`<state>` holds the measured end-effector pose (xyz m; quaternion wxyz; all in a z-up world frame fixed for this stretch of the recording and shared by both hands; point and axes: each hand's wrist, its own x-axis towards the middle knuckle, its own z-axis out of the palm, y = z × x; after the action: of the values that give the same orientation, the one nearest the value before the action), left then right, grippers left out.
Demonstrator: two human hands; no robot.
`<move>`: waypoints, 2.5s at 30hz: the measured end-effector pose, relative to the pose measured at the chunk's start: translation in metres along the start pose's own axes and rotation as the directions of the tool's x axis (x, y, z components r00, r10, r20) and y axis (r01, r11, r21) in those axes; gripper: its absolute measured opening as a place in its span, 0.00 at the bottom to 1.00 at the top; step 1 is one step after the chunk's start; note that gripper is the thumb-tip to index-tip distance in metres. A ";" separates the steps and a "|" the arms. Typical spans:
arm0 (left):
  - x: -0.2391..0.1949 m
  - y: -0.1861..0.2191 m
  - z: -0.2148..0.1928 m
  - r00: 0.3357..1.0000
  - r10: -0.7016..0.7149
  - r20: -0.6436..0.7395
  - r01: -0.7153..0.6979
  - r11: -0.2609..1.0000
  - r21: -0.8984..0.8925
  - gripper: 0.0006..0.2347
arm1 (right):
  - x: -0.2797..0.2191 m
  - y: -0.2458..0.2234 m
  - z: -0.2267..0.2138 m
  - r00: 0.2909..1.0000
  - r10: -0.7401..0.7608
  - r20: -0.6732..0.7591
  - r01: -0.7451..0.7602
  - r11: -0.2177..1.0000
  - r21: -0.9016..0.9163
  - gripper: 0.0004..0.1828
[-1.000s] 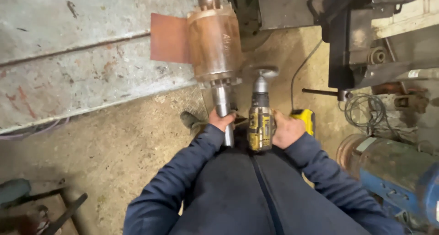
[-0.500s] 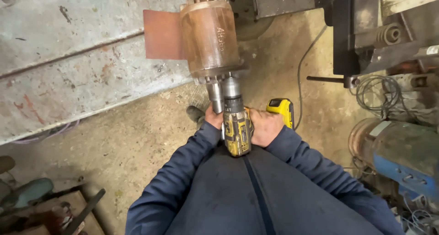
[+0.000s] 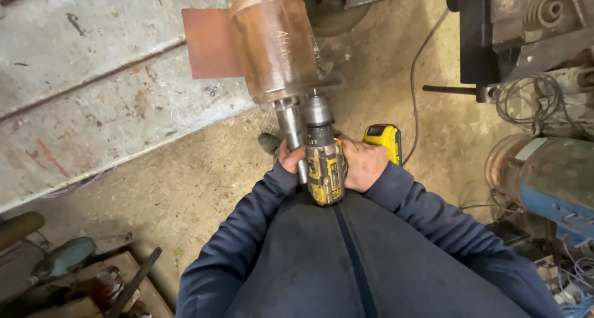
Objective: Cleaning and sanding the surface of a motor rotor to remove rust and debris using sandpaper and a power drill with a wire brush.
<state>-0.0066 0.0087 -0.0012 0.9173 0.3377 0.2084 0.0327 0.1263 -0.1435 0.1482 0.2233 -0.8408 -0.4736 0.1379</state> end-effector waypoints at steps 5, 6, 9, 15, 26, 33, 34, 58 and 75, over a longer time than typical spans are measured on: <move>-0.004 -0.021 -0.028 0.996 -0.073 -0.049 0.066 0.990 -0.123 0.16 | 0.000 0.001 0.005 0.999 -0.031 -0.031 0.030 0.999 -0.020 0.28; -0.004 -0.028 -0.038 0.998 -0.054 0.030 0.059 0.978 -0.198 0.14 | 0.001 -0.002 0.005 1.000 -0.021 -0.016 0.021 1.000 -0.002 0.28; -0.018 -0.039 -0.057 0.999 -0.031 -0.020 0.027 0.987 -0.159 0.13 | 0.006 -0.009 0.006 1.000 0.008 0.027 -0.008 1.000 0.019 0.29; -0.037 -0.016 -0.039 0.956 0.147 -0.255 -0.079 0.963 0.258 0.19 | 0.018 -0.027 0.014 0.996 -0.079 0.046 0.079 0.997 0.004 0.23; -0.033 -0.057 -0.081 0.996 -0.065 -0.058 0.053 0.981 -0.188 0.12 | 0.043 -0.061 0.025 0.954 -0.275 0.116 0.285 0.955 -0.083 0.22; -0.021 -0.079 -0.092 0.987 -0.158 -0.012 0.136 0.882 -0.452 0.16 | 0.042 -0.060 0.025 0.957 -0.266 0.115 0.275 0.959 -0.064 0.23; -0.015 -0.076 -0.088 0.993 -0.081 0.090 0.117 0.830 -0.545 0.18 | 0.040 -0.058 0.024 0.958 -0.275 0.078 0.280 0.957 -0.071 0.24; -0.057 -0.008 -0.070 0.967 0.017 -0.253 0.023 0.988 0.156 0.17 | 0.026 -0.050 0.038 0.995 -0.098 0.030 0.096 0.995 0.039 0.27; -0.056 0.000 -0.081 0.892 0.259 -0.371 -0.118 0.925 0.361 0.22 | 0.049 -0.082 0.049 0.973 -0.213 0.090 0.216 0.976 -0.028 0.25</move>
<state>-0.0902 0.0460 -0.0366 0.7754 0.4904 0.3652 0.1577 0.0693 -0.0518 0.1463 0.2004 -0.7820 -0.5733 0.1402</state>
